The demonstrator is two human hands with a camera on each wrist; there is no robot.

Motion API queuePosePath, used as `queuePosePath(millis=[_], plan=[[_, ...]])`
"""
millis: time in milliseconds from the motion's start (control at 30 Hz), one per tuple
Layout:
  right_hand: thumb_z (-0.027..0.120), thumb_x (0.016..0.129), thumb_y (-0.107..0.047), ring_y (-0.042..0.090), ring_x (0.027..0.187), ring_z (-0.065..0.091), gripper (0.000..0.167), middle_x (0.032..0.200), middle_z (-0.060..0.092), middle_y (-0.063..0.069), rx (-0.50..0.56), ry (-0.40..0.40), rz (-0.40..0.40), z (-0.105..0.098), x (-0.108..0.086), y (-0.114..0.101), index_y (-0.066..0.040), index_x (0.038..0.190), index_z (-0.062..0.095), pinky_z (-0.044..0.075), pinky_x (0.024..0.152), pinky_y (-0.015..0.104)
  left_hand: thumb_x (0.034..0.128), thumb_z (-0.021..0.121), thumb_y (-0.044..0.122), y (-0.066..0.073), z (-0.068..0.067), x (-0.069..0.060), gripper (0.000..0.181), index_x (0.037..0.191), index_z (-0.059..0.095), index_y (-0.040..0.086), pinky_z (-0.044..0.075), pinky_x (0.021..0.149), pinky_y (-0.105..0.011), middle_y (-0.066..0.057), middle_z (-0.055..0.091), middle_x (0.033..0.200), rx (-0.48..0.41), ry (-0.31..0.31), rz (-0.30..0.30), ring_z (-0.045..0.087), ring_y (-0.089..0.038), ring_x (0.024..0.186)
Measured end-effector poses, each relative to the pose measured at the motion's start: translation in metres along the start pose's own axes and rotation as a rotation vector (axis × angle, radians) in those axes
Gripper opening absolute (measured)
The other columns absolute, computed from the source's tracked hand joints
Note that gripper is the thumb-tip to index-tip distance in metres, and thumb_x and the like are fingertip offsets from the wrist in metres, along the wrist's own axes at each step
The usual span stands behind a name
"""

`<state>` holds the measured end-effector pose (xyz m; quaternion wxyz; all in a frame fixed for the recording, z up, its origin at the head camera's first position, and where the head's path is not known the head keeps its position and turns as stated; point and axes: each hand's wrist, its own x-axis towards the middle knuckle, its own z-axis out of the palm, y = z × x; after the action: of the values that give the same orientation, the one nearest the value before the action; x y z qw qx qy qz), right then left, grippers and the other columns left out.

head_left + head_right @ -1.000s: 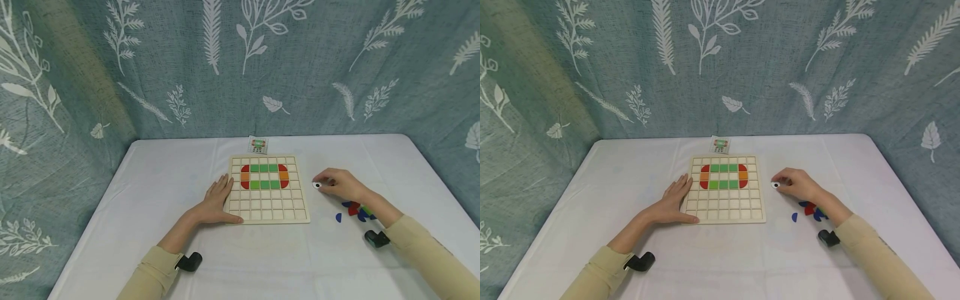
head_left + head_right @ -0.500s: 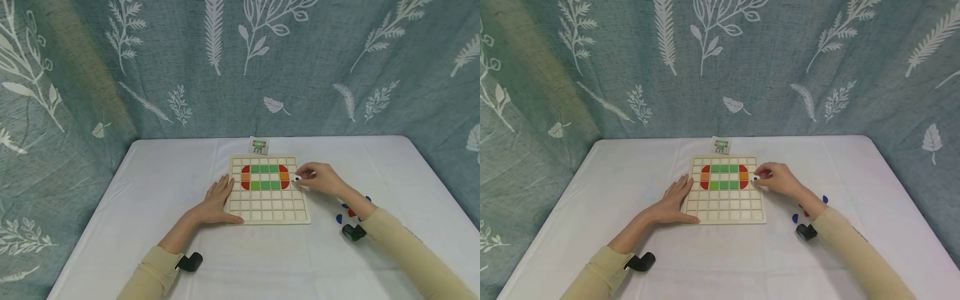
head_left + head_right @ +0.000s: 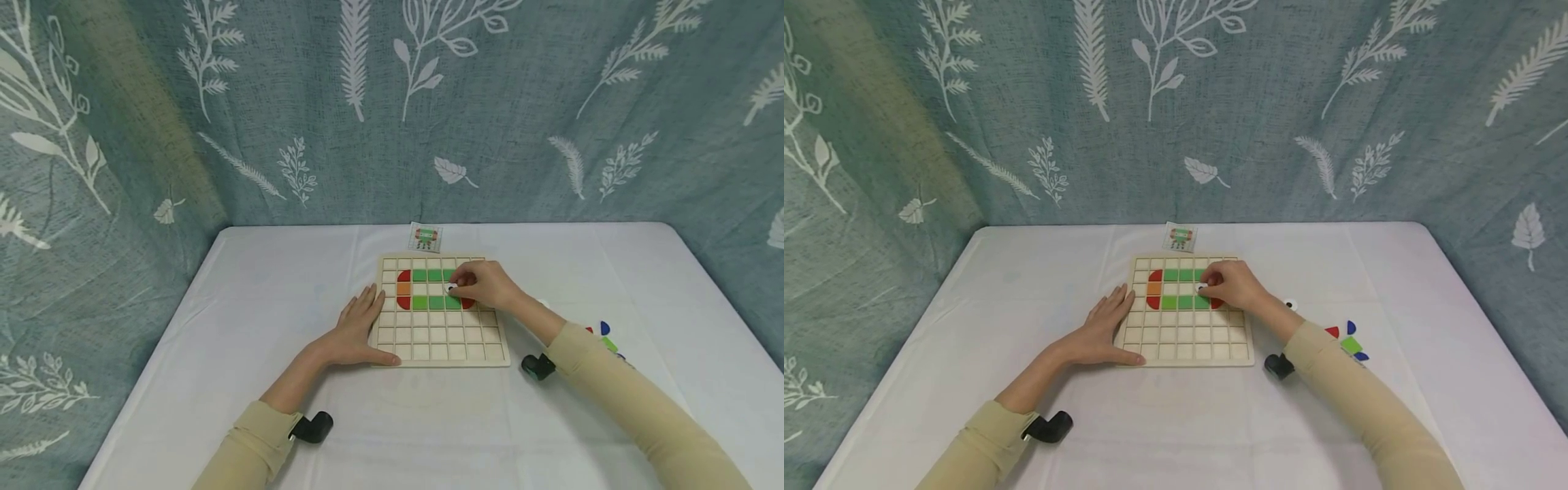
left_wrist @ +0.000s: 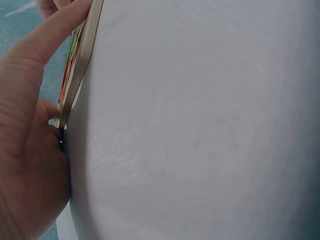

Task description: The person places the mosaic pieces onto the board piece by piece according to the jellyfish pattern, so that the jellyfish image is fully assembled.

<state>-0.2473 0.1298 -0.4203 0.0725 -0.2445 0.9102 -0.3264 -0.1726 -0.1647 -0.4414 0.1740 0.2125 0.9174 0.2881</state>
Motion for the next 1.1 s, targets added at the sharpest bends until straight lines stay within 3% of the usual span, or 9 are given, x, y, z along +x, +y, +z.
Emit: queuePosePath(millis=[200,300,467,667,800,967,1100], plan=[[0.069,0.093,-0.016,0.016,0.078,0.060,0.020,0.089,0.067,0.002,0.004,-0.013,0.008,-0.004,-0.005,0.000,-0.006,0.109,0.072,0.050,0.068,0.033,0.0716,0.080,0.056,0.000,0.000,0.001,0.126,0.156,0.004,0.003,-0.003,0.117,-0.050,-0.015,-0.007,0.162,0.003,-0.002,-0.004,-0.011,-0.027,0.148],[0.065,0.095,-0.018,0.017,0.082,0.060,0.021,0.095,0.067,0.004,0.002,0.023,0.031,-0.014,-0.013,0.005,-0.007,0.111,0.072,0.049,0.066,0.033,0.0718,0.080,0.056,-0.001,0.000,0.001,0.126,0.156,0.003,0.003,-0.003,0.117,-0.050,-0.015,-0.007,0.162,-0.001,-0.003,-0.001,-0.011,-0.026,0.148],[0.064,0.095,-0.016,0.023,0.088,0.060,0.021,0.102,0.068,0.010,-0.073,0.058,0.076,-0.042,-0.042,0.025,-0.005,0.110,0.072,0.049,0.067,0.034,0.0724,0.080,0.055,-0.002,0.001,0.000,0.125,0.156,0.003,0.001,-0.003,0.118,-0.049,-0.015,-0.007,0.162,-0.008,0.000,0.005,-0.011,-0.027,0.148],[0.070,0.089,-0.009,0.028,0.094,0.060,0.025,0.108,0.066,0.013,-0.103,-0.033,0.148,-0.068,-0.084,0.051,-0.001,0.112,0.069,0.054,0.075,0.039,0.0721,0.081,0.054,-0.003,0.001,-0.003,0.125,0.156,0.004,0.001,-0.004,0.118,-0.048,-0.015,-0.008,0.162,-0.010,0.007,0.003,-0.011,-0.027,0.148],[0.072,0.087,-0.007,0.028,0.096,0.061,0.026,0.106,0.066,0.011,-0.050,-0.051,0.120,-0.067,-0.098,0.061,-0.001,0.112,0.069,0.054,0.082,0.044,0.0717,0.081,0.054,-0.003,0.000,-0.003,0.126,0.155,0.004,0.000,-0.004,0.118,-0.048,-0.016,-0.007,0.162,-0.012,0.015,0.010,-0.010,-0.027,0.148],[0.071,0.089,-0.007,0.028,0.100,0.061,0.027,0.110,0.065,0.011,0.006,-0.005,0.049,-0.056,-0.099,0.065,-0.002,0.115,0.068,0.054,0.086,0.043,0.0722,0.080,0.054,-0.003,-0.001,-0.001,0.125,0.156,0.003,0.001,-0.004,0.118,-0.047,-0.015,-0.008,0.162,0.001,0.010,0.010,-0.011,-0.026,0.148],[0.074,0.086,-0.009,0.026,0.096,0.062,0.028,0.106,0.066,0.010,-0.031,0.044,0.077,-0.051,-0.098,0.064,-0.002,0.113,0.068,0.054,0.081,0.040,0.0724,0.080,0.054,-0.002,-0.001,0.002,0.125,0.156,0.003,0.002,-0.004,0.118,-0.046,-0.014,-0.008,0.162,0.000,0.005,0.015,-0.011,-0.025,0.148]])
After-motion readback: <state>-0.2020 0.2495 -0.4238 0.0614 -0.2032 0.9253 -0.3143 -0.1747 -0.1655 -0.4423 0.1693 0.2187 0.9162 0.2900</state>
